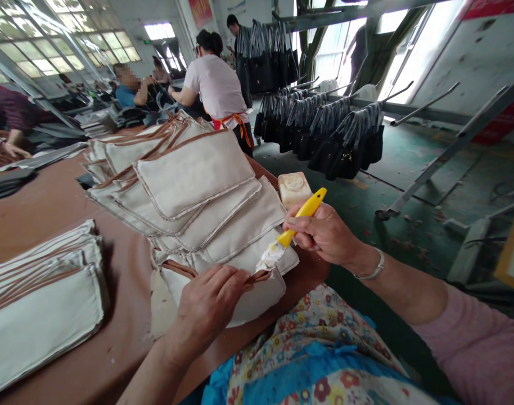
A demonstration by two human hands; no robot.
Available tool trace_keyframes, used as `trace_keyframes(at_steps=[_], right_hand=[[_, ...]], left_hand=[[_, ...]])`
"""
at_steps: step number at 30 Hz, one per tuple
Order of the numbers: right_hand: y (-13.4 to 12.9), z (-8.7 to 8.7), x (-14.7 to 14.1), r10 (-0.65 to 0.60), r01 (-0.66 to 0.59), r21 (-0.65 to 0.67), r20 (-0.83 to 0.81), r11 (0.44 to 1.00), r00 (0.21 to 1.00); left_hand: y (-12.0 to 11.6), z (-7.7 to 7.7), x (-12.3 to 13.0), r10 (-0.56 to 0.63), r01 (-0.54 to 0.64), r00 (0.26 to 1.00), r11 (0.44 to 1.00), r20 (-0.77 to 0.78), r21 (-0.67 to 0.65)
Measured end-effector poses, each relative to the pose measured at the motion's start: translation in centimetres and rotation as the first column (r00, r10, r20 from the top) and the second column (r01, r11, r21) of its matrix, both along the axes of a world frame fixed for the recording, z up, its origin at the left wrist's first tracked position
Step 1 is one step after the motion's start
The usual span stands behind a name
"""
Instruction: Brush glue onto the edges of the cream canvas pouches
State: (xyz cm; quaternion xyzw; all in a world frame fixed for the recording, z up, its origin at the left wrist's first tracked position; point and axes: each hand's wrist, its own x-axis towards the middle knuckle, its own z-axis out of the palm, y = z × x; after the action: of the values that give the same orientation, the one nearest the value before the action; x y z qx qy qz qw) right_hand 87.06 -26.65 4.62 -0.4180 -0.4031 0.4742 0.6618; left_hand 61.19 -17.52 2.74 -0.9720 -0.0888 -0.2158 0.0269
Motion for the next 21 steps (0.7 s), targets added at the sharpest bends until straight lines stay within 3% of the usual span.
trace_keyframes(at_steps=[2,5,9,13,16,19,21], right_hand=[[-0.4,1.0,0.2,0.089,-0.089,-0.017,0.003,0.996,0.996],[-0.7,1.9,1.0,0.067,-0.067,-0.011,0.009,0.998,0.998],[-0.3,1.0,1.2,-0.079,0.078,0.042,0.015,0.996,0.997],[-0.7,-0.3,0.0,0.029,-0.032,0.038,0.075,0.999,0.997],[-2.0,0.2,-0.4,0.043,-0.048,0.052,0.084,0.998,0.996],[-3.3,1.6,0.2,-0.098,0.098,0.075,-0.006,0.992,0.995],[-4.0,2.9,1.2,-0.254,0.260,0.120,-0.066,0.958,0.965]], left_hand=[[0.0,0.1,0.0,0.011,-0.010,1.000,1.000,-0.028,0.026],[-0.1,0.2,-0.1,-0.012,0.015,0.999,0.996,-0.032,0.088],[-0.2,0.0,-0.1,-0.043,0.047,0.998,0.991,-0.041,0.123],[-0.2,-0.2,0.0,-0.005,0.013,0.998,0.993,-0.065,0.120],[0.3,0.0,0.0,0.041,-0.032,0.995,0.995,-0.093,0.096],[1.0,1.3,0.5,0.108,-0.102,0.991,0.992,-0.081,0.071],[1.7,3.0,1.6,0.107,-0.106,0.994,0.994,-0.035,0.038]])
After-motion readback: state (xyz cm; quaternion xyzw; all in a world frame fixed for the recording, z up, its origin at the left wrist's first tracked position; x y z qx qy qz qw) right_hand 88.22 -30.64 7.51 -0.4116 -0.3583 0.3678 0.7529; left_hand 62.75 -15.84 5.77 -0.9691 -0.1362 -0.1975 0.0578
